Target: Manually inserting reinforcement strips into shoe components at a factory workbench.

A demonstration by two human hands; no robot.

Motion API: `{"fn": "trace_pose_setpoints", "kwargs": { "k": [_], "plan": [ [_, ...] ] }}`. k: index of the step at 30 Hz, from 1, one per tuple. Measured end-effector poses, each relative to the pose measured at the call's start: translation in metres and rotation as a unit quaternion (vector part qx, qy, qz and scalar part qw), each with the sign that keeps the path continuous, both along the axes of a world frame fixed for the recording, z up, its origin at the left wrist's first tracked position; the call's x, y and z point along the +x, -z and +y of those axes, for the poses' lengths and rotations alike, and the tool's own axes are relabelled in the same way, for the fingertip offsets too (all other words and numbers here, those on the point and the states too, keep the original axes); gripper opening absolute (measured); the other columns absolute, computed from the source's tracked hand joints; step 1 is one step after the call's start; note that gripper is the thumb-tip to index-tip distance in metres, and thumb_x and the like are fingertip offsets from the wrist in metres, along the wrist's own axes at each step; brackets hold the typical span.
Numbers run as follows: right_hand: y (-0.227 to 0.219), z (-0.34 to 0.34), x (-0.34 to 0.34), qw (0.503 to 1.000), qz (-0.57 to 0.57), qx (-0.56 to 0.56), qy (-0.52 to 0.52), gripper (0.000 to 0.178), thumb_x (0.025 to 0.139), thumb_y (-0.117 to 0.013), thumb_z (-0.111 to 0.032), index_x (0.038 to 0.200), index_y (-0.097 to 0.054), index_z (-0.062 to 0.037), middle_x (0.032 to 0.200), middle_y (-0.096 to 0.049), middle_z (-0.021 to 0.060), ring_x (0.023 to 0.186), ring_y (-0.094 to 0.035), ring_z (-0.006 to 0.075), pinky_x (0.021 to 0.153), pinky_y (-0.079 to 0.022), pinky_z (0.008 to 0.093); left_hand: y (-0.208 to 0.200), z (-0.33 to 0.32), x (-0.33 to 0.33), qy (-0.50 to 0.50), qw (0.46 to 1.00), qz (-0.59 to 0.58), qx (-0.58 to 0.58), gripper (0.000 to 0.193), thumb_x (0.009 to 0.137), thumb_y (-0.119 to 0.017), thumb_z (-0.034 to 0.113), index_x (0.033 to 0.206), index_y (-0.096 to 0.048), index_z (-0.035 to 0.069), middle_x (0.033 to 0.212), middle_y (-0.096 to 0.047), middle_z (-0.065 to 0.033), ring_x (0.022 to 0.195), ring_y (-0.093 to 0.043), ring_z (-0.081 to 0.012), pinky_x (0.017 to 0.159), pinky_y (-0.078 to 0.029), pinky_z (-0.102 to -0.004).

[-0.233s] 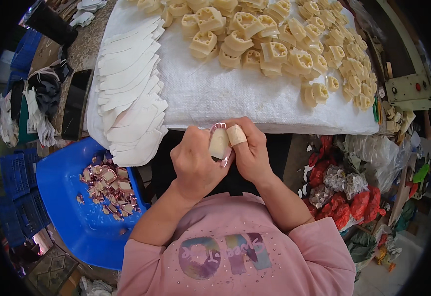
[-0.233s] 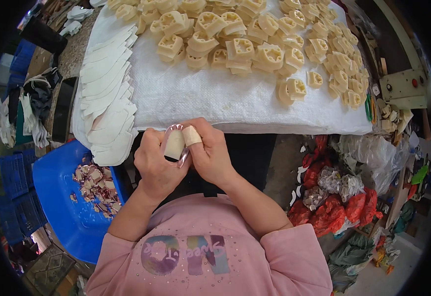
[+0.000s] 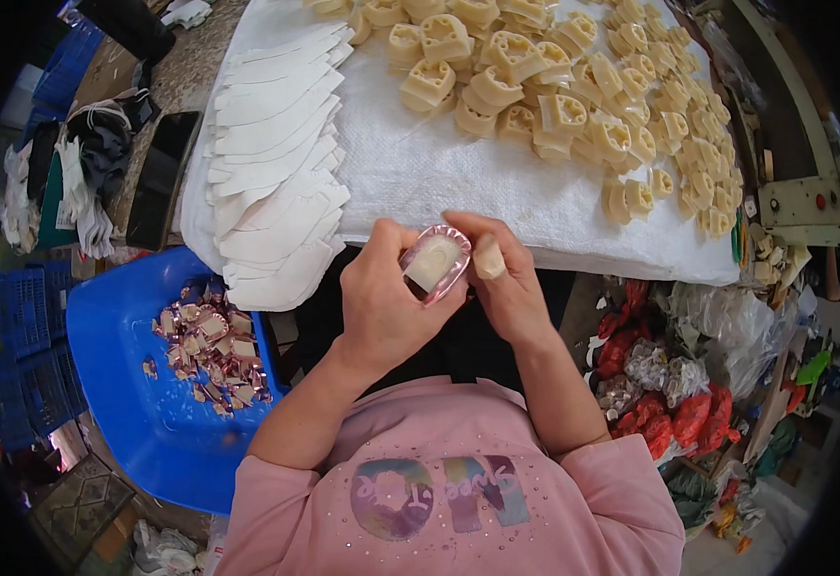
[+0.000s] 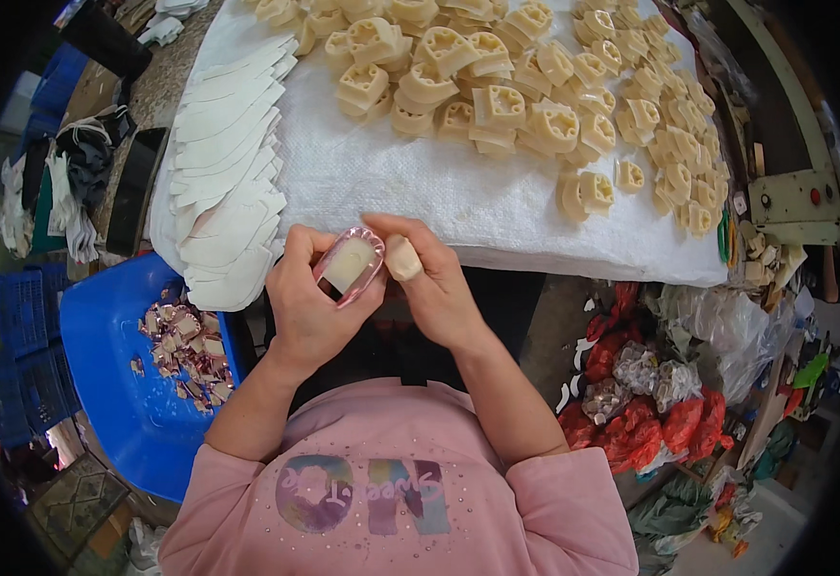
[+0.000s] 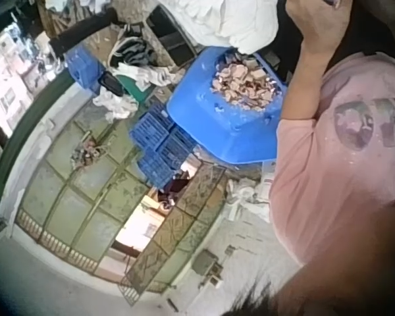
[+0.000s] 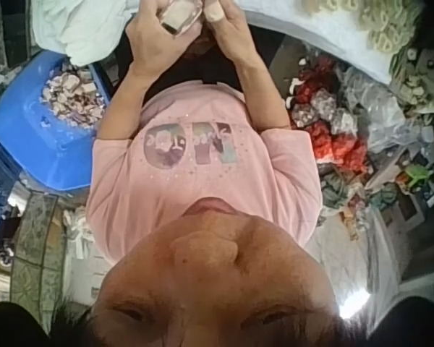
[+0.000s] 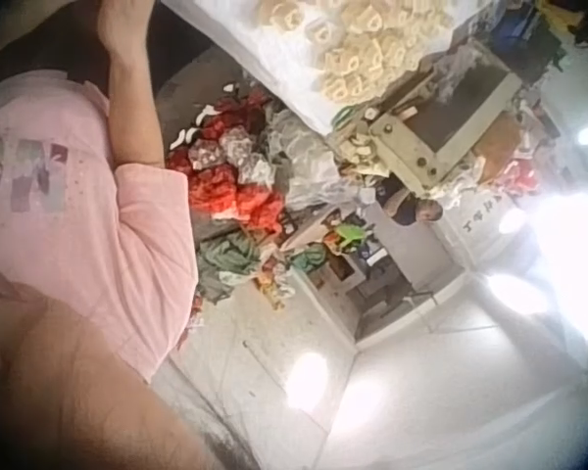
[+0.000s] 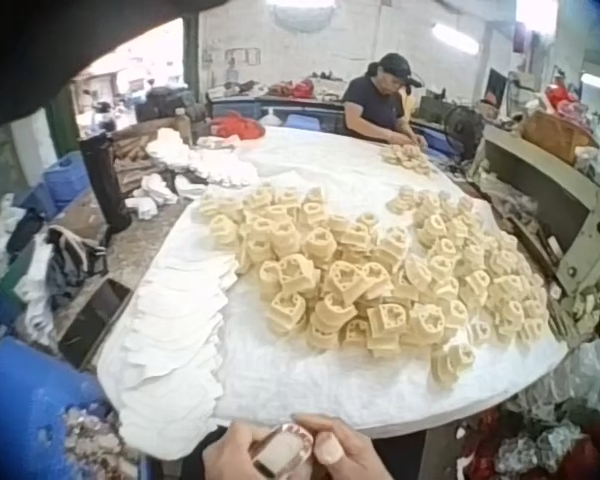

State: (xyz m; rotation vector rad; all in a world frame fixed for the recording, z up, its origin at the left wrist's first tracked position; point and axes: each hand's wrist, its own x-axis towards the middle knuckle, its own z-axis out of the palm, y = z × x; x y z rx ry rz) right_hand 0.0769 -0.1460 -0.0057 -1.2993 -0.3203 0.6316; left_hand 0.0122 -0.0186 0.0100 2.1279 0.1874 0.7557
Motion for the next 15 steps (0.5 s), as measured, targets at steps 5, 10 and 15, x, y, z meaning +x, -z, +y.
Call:
{"fn": "trace_pose_setpoints", "kwargs": {
  "k": [5,10,15],
  "plan": [
    [-0.004,0.002,0.011,0.977,-0.153,0.072,-0.127,0.042,0.090,-0.056,-0.039,0.109,-0.056,-0.0018,0.105,-0.048,0.0058,0.093,-0.046,0.0163,0.081,-0.039,0.0302,-0.002,0.014,-0.015,0.159,0.919,0.137,-0.335,0.031,0.077,-0.070,0.025,0.086,-0.054,0.000,0.071,-0.059,-0.0107,0.062,-0.055,-0.0104,0.056,-0.044,-0.0253],
    [-0.018,0.007,0.007,0.938,-0.321,-0.109,-0.069,0.028,0.086,-0.060,-0.028,0.098,-0.055,-0.0031,0.091,-0.049,0.0087,0.083,-0.046,0.0235,0.074,-0.039,0.0307,-0.013,0.022,-0.016,0.108,0.973,0.039,-0.202,0.022,0.079,-0.070,0.019,0.081,-0.056,0.002,0.069,-0.055,-0.0081,0.059,-0.053,-0.0171,0.054,-0.043,-0.0272],
    [-0.026,0.039,0.017,0.905,-0.387,-0.067,-0.162,0.023,0.082,-0.062,-0.019,0.098,-0.056,-0.0039,0.092,-0.050,0.0101,0.086,-0.047,0.0270,0.073,-0.039,0.0349,-0.011,0.049,-0.049,0.064,0.971,0.069,-0.222,0.015,0.077,-0.069,0.008,0.084,-0.057,0.001,0.070,-0.056,-0.0048,0.062,-0.052,-0.0108,0.057,-0.043,-0.0255]
  ]
}}
